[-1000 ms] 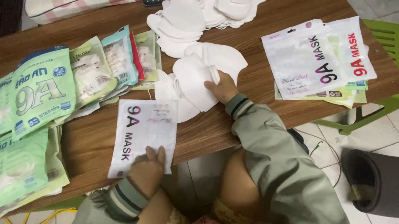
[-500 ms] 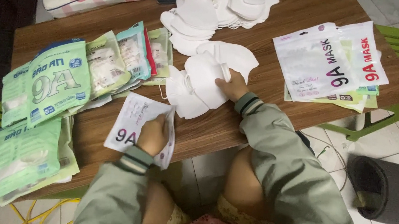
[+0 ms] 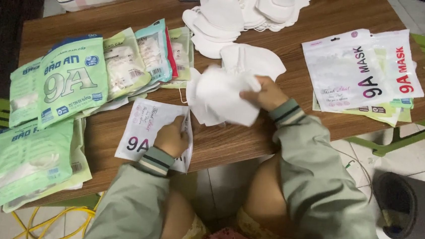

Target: A person is manually picking up face masks from a pile and placing them into plastic packaging bags on a table.

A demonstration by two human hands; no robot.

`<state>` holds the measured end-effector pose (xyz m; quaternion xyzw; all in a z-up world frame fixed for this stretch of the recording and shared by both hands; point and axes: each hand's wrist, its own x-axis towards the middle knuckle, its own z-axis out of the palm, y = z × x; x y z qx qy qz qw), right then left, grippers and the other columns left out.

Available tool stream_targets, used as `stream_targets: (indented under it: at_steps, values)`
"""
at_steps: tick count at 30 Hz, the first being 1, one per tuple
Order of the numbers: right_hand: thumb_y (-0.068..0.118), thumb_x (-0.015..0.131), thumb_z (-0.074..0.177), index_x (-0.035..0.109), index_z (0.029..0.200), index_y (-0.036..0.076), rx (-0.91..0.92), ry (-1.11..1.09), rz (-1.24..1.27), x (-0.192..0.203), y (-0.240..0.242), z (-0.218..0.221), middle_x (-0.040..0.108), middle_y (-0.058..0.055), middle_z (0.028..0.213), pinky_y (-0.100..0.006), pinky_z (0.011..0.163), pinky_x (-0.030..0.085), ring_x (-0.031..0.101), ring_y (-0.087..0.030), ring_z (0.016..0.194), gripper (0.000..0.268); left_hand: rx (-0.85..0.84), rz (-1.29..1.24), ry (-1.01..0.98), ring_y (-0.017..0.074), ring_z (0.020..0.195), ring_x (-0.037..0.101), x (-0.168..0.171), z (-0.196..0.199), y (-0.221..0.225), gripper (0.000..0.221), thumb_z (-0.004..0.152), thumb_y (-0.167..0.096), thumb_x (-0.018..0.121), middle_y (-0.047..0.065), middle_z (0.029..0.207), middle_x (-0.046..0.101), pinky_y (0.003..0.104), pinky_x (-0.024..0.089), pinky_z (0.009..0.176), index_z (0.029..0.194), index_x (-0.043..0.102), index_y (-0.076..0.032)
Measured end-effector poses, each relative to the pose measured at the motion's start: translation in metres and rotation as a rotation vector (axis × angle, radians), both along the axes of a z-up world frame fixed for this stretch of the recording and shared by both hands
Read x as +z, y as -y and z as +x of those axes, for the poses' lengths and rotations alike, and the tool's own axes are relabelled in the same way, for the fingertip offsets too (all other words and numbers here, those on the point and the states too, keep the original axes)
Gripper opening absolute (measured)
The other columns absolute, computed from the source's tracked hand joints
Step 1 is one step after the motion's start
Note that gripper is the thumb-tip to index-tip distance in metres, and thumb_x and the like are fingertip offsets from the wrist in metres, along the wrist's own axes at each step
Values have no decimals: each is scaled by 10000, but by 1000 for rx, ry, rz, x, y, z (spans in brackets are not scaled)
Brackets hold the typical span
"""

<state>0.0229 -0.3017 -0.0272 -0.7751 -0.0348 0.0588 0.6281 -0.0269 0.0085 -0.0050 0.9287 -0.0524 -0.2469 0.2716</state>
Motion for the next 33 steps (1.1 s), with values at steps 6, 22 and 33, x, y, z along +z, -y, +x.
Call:
stream_targets:
  at_steps: [6, 22, 33]
  values:
    - [285, 596, 909, 585, 1415, 50, 679, -110, -678, 67, -82, -56, 588, -273, 1405, -564, 1145, 402, 510, -465, 1335, 558, 65, -109, 15, 411, 1246, 617, 23, -7, 3, 592, 941, -198, 523, 297, 1365, 602, 521, 546, 1017, 1488, 463, 22]
    - [101, 493, 768, 466, 1499, 115, 867, -3, -655, 48, -104, -70, 644, -297, 1290, -545, 996, 522, 630, -456, 1181, 732, 191, -517, -46, 276, 926, 715, 16, -22, -3, 413, 916, -64, 517, 224, 1064, 751, 425, 632, 784, 1291, 682, -15]
    - [184, 526, 766, 631, 1365, 60, 790, -116, -591, 56, -99, -64, 699, -237, 1232, -499, 991, 506, 651, -395, 1121, 620, 255, -266, 349, 411, 973, 725, 2, -16, -13, 328, 872, -59, 638, 283, 1001, 743, 491, 598, 822, 1177, 756, -65]
